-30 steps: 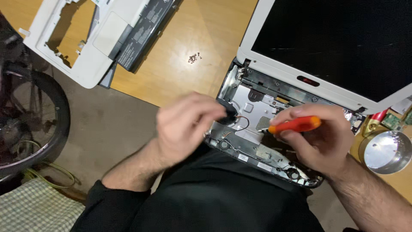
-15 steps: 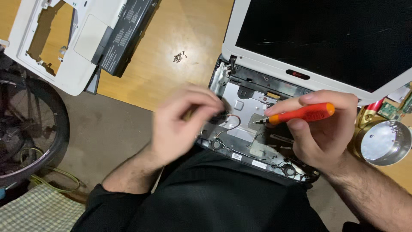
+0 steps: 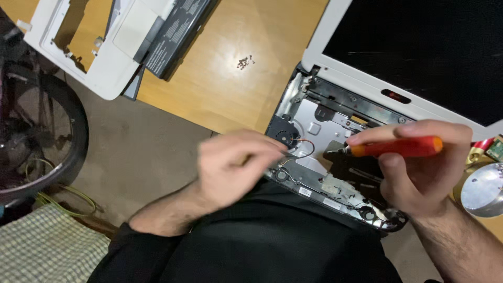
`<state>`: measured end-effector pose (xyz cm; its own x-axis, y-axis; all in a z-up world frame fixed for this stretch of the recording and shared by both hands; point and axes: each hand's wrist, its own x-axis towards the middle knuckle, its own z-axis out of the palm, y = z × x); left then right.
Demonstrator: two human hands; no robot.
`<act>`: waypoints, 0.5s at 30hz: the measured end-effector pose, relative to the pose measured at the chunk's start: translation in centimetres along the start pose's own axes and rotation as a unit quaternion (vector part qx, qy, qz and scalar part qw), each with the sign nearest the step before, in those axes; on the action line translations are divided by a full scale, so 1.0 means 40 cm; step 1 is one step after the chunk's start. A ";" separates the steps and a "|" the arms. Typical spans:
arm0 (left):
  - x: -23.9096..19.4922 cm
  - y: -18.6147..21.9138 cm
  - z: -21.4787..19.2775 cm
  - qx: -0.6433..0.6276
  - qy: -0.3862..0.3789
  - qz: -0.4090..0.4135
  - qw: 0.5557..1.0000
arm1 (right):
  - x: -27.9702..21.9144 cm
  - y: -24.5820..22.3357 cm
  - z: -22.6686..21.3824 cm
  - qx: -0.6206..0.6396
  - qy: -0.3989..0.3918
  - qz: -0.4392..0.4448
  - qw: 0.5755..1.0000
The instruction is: The person places a small fan component into the chassis of a disassembled white laptop. They then use a screwdriver to secure the fan with several screws, picking them up from the table and tightening them into place.
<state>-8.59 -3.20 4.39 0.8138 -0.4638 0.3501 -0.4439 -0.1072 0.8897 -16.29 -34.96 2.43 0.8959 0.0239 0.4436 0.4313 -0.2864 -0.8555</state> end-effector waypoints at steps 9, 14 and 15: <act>-0.073 -0.047 0.073 -0.137 -0.028 0.089 0.986 | -0.013 -0.009 0.005 0.025 0.021 0.046 0.998; -0.081 -0.042 0.085 -0.131 0.018 0.053 0.990 | -0.014 0.015 -0.031 0.067 -0.075 0.010 0.995; -0.083 -0.048 0.091 -0.134 0.040 0.051 0.989 | -0.014 0.024 -0.038 0.077 -0.105 0.000 0.991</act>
<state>-11.80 -4.66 0.46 0.8016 -0.3887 0.4543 -0.4182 0.1785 0.8907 -16.55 -36.71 1.79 0.8912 0.2274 0.3925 0.4284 -0.1372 -0.8931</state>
